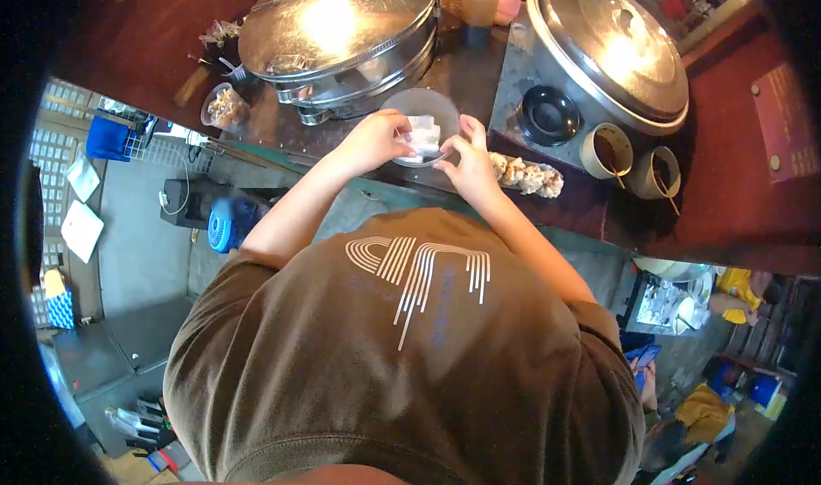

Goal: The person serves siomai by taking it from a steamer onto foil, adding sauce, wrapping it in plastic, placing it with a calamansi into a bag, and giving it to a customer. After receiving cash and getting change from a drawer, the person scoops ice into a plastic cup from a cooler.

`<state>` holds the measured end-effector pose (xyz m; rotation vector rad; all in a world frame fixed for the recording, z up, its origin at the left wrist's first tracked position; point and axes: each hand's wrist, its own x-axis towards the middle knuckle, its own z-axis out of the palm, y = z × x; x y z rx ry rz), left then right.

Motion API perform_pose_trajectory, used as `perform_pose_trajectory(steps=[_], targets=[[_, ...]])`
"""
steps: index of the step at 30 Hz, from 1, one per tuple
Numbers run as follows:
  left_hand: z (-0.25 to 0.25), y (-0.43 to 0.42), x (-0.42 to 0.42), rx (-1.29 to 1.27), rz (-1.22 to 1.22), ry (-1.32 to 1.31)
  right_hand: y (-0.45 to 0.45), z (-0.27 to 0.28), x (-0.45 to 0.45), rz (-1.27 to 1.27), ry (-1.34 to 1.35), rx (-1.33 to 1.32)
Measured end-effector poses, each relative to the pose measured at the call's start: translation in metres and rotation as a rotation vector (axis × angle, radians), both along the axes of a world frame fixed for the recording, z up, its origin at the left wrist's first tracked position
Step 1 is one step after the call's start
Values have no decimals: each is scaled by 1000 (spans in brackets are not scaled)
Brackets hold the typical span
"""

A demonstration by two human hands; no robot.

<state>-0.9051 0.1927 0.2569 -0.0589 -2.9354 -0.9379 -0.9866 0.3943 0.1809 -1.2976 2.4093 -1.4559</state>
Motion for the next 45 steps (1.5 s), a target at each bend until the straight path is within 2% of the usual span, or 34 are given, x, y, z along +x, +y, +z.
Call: perform_pose_trajectory(steps=[3,5,10,13,16,19,20,22,23,24,25,27,29,30,31,36,40,45], targets=[[-2,-6,1,130,74,36,3,49,13,-65,168,165],[-1,-10,2,261,123,39,2,57,12,-59,171,196],[10,-13,7,614,137,-42,-4,47,5,24,177,197],[17,-15,11,799,157,42,-7,38,5,39,212,238],[34,-14,24,1059,204,313,-4,25,-2,26,332,221],[60,-23,43,1357,328,557,-2,32,-12,27,68,80],[74,-24,50,1479,353,641,0,47,-17,16,87,30],[79,-40,65,1445,372,713,11,77,-36,24,56,2],[85,-42,74,1403,318,732,19,108,-40,6,111,-11],[88,-44,78,1351,410,752,29,150,-42,-10,168,-24],[84,-49,81,1344,458,745,42,202,-44,-1,443,81],[66,-58,87,1330,533,674,63,273,-55,-92,716,123],[42,-67,93,1303,643,559,87,331,-72,-215,912,242],[36,-61,89,1339,659,603,98,352,-83,-263,971,328],[35,-60,91,1317,661,535,108,366,-93,-299,1016,424],[23,-58,90,1442,534,511,112,384,-129,-337,1034,646],[31,-49,87,1448,665,579,92,381,-140,-319,1043,656],[29,-46,96,1479,666,540,74,389,-150,-294,1079,636]])
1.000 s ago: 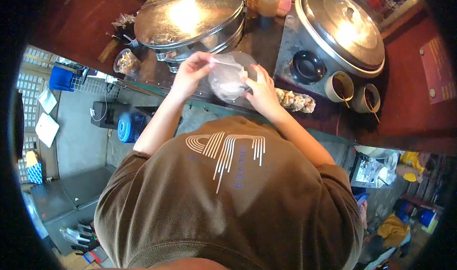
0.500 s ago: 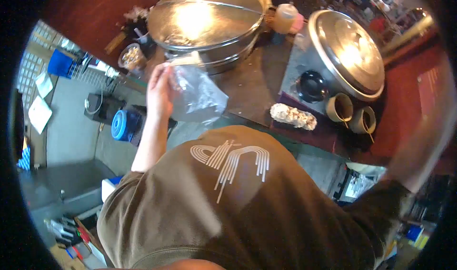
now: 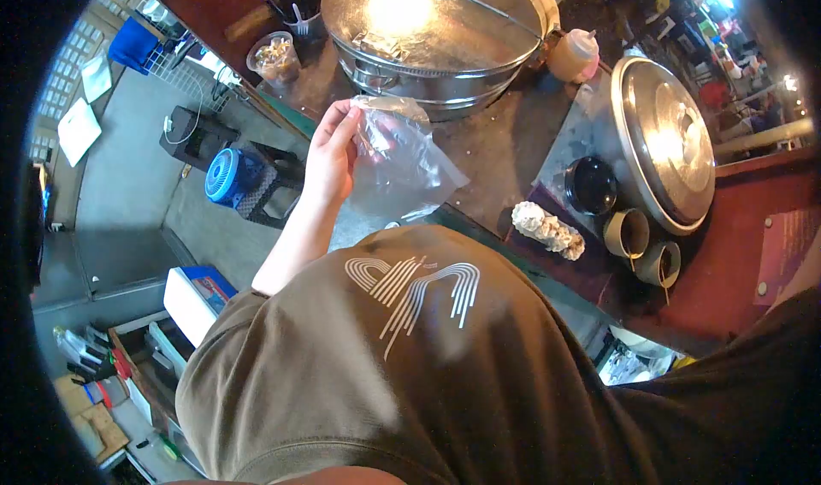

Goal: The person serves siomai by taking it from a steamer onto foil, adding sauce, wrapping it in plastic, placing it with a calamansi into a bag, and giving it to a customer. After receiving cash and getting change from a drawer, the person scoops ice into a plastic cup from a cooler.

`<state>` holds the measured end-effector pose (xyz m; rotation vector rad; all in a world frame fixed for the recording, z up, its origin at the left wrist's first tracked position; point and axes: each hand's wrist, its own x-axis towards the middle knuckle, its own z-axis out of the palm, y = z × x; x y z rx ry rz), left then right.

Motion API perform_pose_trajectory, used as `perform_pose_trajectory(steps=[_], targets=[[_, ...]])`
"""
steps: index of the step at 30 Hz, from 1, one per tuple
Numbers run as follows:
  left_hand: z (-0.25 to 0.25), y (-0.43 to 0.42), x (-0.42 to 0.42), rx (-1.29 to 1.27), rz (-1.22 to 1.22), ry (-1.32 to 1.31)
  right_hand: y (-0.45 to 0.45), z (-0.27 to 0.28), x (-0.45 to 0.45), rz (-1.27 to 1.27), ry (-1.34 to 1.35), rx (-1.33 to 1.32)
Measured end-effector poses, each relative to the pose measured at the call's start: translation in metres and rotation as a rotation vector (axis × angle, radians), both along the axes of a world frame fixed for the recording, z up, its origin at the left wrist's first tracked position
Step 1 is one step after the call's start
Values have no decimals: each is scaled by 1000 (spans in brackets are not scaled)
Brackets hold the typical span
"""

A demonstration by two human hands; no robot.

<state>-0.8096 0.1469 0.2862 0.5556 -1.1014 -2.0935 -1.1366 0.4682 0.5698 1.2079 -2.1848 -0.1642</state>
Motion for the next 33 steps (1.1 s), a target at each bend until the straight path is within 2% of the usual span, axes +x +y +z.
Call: perform_pose_trajectory(steps=[10,13,20,23,26,27,29,31,32,33], targets=[[2,17,-5,2,-129,-8,-25,10,-6,63,29,-15],[-13,14,-14,-39,-134,-37,-32,11,-4,89,35,-24],[-14,23,-37,1,-144,-14,-50,7,35,249,-9,-100],[-19,25,-48,70,-73,-23,-61,-41,81,416,-313,-159],[-6,34,-54,144,-83,-51,-70,-175,119,406,-1074,-58],[-4,38,-56,165,-86,-55,-67,-234,132,150,-1462,-152],[-11,43,-65,85,-73,-141,-71,-279,156,273,-1920,-536],[-32,41,-71,-71,-104,-196,-74,-286,164,91,-1913,-760],[-43,39,-77,-205,-119,-209,-76,-292,162,110,-1896,-850],[-53,43,-79,-231,-35,-243,-79,-295,164,66,-1865,-971]])
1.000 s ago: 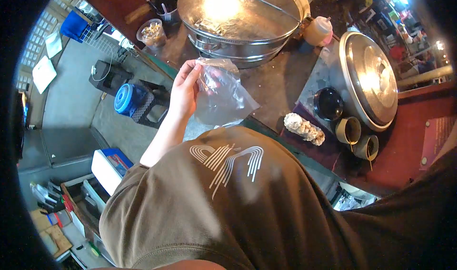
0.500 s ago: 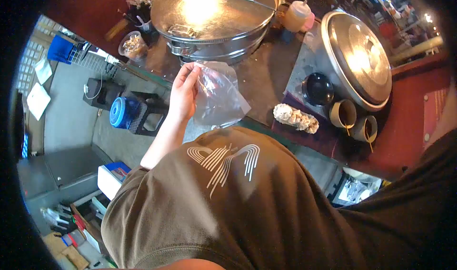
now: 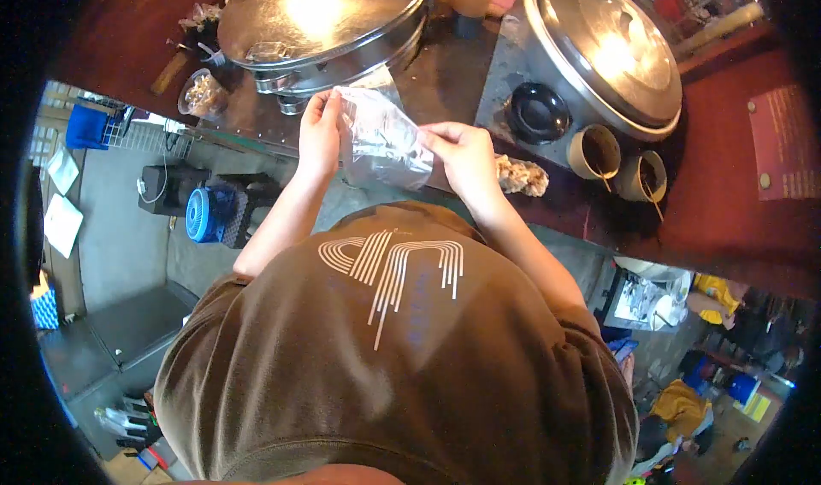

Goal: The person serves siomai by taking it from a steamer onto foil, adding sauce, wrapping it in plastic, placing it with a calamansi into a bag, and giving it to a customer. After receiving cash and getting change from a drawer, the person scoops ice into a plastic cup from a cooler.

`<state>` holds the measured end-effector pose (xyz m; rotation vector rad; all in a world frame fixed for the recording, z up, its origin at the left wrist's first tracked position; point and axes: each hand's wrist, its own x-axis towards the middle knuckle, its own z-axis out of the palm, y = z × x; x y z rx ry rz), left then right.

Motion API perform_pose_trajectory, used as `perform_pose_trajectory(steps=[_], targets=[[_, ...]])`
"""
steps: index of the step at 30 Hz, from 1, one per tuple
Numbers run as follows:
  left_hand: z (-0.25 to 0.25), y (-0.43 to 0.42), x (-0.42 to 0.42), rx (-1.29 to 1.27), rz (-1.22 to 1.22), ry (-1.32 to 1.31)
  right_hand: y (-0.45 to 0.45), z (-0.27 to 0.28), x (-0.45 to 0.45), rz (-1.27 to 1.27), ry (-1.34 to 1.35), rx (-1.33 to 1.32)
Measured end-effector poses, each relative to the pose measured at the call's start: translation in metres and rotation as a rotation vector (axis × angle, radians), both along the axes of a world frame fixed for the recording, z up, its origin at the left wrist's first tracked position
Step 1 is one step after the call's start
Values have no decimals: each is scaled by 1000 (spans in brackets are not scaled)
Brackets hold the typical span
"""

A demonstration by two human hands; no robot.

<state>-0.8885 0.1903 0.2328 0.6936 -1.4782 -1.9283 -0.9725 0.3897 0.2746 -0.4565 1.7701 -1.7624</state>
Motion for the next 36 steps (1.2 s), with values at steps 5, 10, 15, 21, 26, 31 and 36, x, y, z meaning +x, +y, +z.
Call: perform_pose_trajectory(steps=[5,10,15,21,26,31,36], targets=[[9,26,13,-916,186,-278,1,-45,-17,-147,-355,-272],[32,71,23,-717,-488,-440,0,-57,7,-51,-483,-273],[6,54,33,-412,-477,-398,8,-50,11,43,-469,-269],[14,53,51,442,-447,-142,12,-58,12,96,-465,-292],[8,59,56,536,-344,22,8,-50,14,243,-300,-330],[16,62,60,580,-246,32,-3,-40,20,266,-151,-259],[9,49,71,816,-179,218,-7,-50,6,237,-241,-242]])
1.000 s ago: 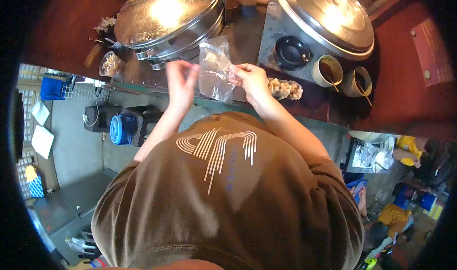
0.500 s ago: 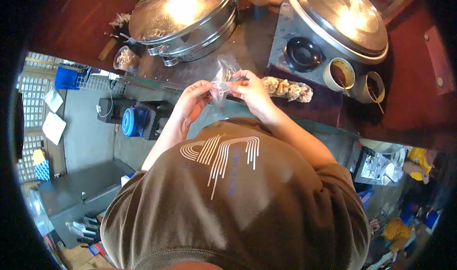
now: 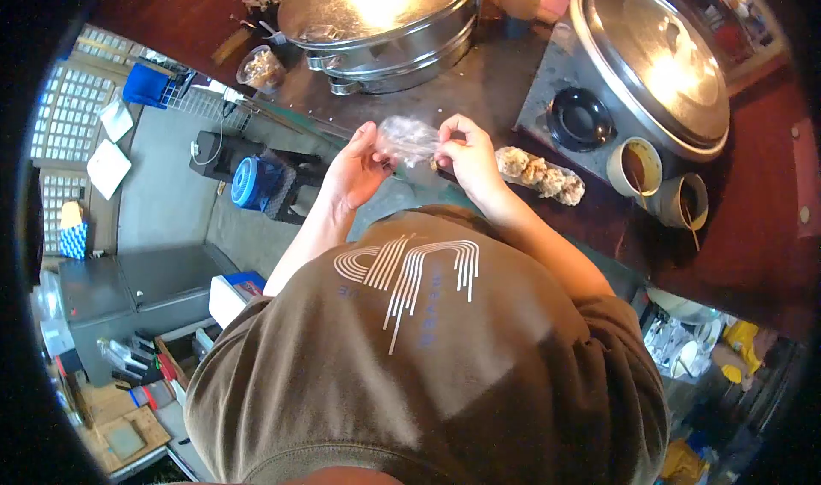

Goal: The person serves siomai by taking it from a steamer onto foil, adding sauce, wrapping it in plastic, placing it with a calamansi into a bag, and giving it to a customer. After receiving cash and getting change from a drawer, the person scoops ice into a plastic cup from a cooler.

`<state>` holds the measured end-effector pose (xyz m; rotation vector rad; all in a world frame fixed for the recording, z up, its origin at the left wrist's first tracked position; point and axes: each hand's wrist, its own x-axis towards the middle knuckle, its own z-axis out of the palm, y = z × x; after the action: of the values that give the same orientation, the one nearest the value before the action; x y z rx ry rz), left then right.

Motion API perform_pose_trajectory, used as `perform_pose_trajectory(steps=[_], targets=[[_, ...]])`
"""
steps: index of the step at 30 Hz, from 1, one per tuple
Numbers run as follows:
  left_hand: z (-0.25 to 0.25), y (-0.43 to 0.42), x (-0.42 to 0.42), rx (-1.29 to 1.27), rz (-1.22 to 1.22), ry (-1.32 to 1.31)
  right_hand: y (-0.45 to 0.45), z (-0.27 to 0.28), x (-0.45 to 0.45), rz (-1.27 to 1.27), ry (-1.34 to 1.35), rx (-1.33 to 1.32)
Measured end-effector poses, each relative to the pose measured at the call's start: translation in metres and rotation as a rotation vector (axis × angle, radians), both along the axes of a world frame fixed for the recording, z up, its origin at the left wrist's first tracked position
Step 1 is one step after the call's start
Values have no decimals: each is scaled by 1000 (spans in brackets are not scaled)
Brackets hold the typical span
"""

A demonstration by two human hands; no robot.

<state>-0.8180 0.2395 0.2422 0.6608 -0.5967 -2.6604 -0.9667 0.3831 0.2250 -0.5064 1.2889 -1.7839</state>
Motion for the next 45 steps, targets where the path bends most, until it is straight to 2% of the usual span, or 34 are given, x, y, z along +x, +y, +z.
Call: perform_pose_trajectory(steps=[1,3,5,8,10,12,15,18,19,22,25,28,31,34,35,38,40,41,43,45], targets=[[4,1,1,-81,20,11,-2,2,2,1,130,1],[0,-4,2,-470,-18,-37,-2,6,8,-2,385,4],[2,-3,1,-781,3,-149,-6,9,12,74,467,35],[34,15,-8,-838,223,-384,-9,11,13,133,624,37],[24,7,-10,-1058,162,-395,-12,16,19,94,767,-22],[18,1,-9,-1278,153,-355,-10,27,21,133,808,26],[27,-8,0,-1761,-53,-379,-9,27,20,104,853,138],[27,-12,3,-1906,-115,-530,-6,26,15,113,899,232],[31,-12,3,-1811,-172,-551,-7,24,14,119,945,218],[44,4,-3,-1863,101,-432,-6,33,19,193,967,215],[50,12,-11,-2203,162,-522,-6,35,25,202,1045,155],[45,3,-13,-2003,-28,-707,-5,40,24,169,1060,168],[47,-2,-14,-1904,-113,-639,-1,46,22,148,1014,232],[64,-6,-3,-2125,-173,-430,-2,43,15,157,1055,297],[67,-6,1,-2267,-213,-487,-5,36,13,172,1101,287],[62,-19,3,-2269,-309,-919,-10,57,23,130,1186,252],[128,5,5,-2257,67,-891,-12,110,38,-7,1242,170],[142,17,20,-2360,404,-752,-11,119,38,-156,1424,-190],[132,16,29,-2226,554,-308,1,119,42,-26,1246,-430],[87,5,20,-2300,141,-531,1,85,31,110,1104,-168]])
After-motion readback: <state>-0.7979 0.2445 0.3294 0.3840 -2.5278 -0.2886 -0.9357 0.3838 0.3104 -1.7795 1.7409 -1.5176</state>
